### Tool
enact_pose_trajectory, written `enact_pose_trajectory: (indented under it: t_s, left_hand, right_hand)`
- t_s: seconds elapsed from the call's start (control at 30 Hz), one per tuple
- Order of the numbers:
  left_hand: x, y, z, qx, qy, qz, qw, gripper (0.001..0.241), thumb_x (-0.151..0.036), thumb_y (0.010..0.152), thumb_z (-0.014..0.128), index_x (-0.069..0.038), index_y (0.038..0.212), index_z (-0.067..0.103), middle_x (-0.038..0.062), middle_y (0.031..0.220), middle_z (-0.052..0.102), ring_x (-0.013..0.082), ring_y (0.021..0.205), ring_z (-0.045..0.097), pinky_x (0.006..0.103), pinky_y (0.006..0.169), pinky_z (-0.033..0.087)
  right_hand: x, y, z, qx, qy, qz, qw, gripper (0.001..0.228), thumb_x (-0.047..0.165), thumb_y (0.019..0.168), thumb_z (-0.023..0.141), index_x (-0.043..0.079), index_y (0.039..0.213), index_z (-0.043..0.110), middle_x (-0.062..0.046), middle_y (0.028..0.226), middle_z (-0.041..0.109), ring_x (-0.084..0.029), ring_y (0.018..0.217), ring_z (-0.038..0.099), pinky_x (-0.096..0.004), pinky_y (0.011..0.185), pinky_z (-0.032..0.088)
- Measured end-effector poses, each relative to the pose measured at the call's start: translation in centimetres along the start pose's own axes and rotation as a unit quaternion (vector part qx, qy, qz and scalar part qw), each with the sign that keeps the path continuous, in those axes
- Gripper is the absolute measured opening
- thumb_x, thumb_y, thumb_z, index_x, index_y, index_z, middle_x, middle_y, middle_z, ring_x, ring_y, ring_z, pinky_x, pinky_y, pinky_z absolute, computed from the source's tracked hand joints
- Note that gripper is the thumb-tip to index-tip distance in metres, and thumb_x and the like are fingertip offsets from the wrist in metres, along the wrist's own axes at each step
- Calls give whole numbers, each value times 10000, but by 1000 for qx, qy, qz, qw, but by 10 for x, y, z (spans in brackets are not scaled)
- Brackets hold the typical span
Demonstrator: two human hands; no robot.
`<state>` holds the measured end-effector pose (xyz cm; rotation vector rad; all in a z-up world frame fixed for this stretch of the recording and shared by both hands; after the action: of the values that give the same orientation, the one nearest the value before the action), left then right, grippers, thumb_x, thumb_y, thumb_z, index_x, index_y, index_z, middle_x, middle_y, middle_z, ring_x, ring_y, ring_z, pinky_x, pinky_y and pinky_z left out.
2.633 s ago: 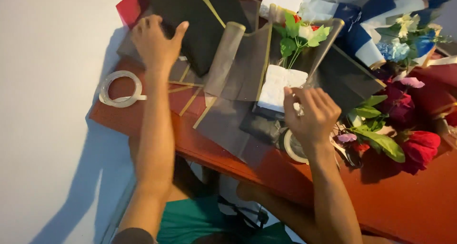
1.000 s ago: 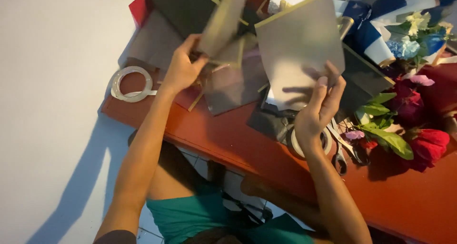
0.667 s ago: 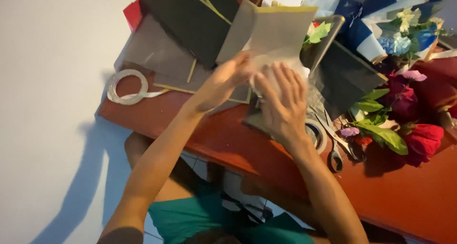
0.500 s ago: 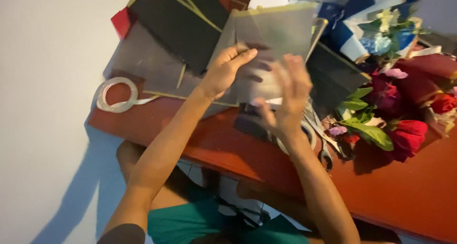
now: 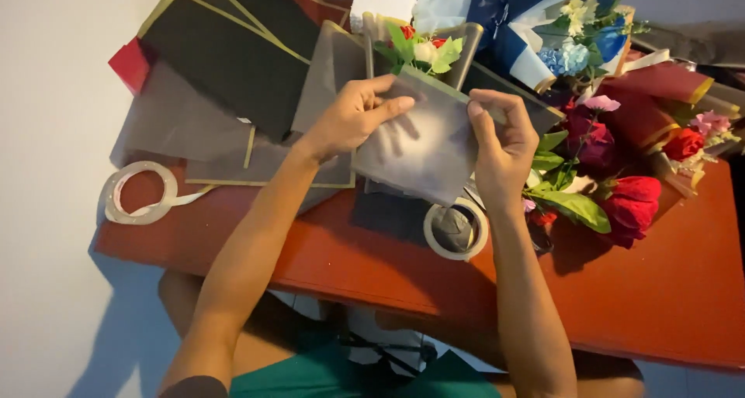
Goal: Wrapping a single rose bouquet with decorative paper and securing it with tape.
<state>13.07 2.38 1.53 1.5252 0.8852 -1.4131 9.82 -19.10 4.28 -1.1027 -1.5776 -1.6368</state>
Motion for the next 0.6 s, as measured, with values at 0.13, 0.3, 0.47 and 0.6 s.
enact_pose_trajectory:
  t_s: [0.13,0.3,0.47,0.6]
  left_hand:
    - [-11,-4,4,-37,-66,32,997,181,-145,1027,689,-54,1174,637,142,740,728,184,675,763,292,633,626]
    - [-31,-15,9,-8,-164,22,986,181,-118,1053,572,-30,1164,685,190,797,746,241,792,795,306,684,654]
    - [-8,1,2,-12,-199,55,978,250,-229,1055,614,-58,1227,673,209,921,762,254,855,789,375,735,663]
    - [-33,-8,2,-20,-23,48,998,455,-449,918,699,-113,1219,641,108,974,739,157,723,749,283,531,641]
  right_hand:
    - [7,-7,12,5,30,-4,1000,238,68,1048,687,40,1282,652,-121,1188,666,-149,872,684,-312,782,582]
    - [6,-6,21,25,11,-2,1000,149,-93,992,640,0,1018,754,-176,983,732,-159,838,664,-307,807,544]
    - [10,-6,21,17,-11,-10,1000,200,-122,988,613,6,1017,763,-181,1027,738,-165,883,673,-309,822,549]
    - [19,-11,32,55,-13,10,998,195,-128,1051,511,-34,1048,682,-163,1067,687,-206,702,690,-258,573,574]
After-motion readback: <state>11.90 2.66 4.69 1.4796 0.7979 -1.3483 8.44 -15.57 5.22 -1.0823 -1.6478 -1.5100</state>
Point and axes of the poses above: each hand's wrist, its own y-axis towards the middle knuckle, its own z-axis out of the palm, x = y × z, the point moved 9 cm from there along y, towards the middle knuckle
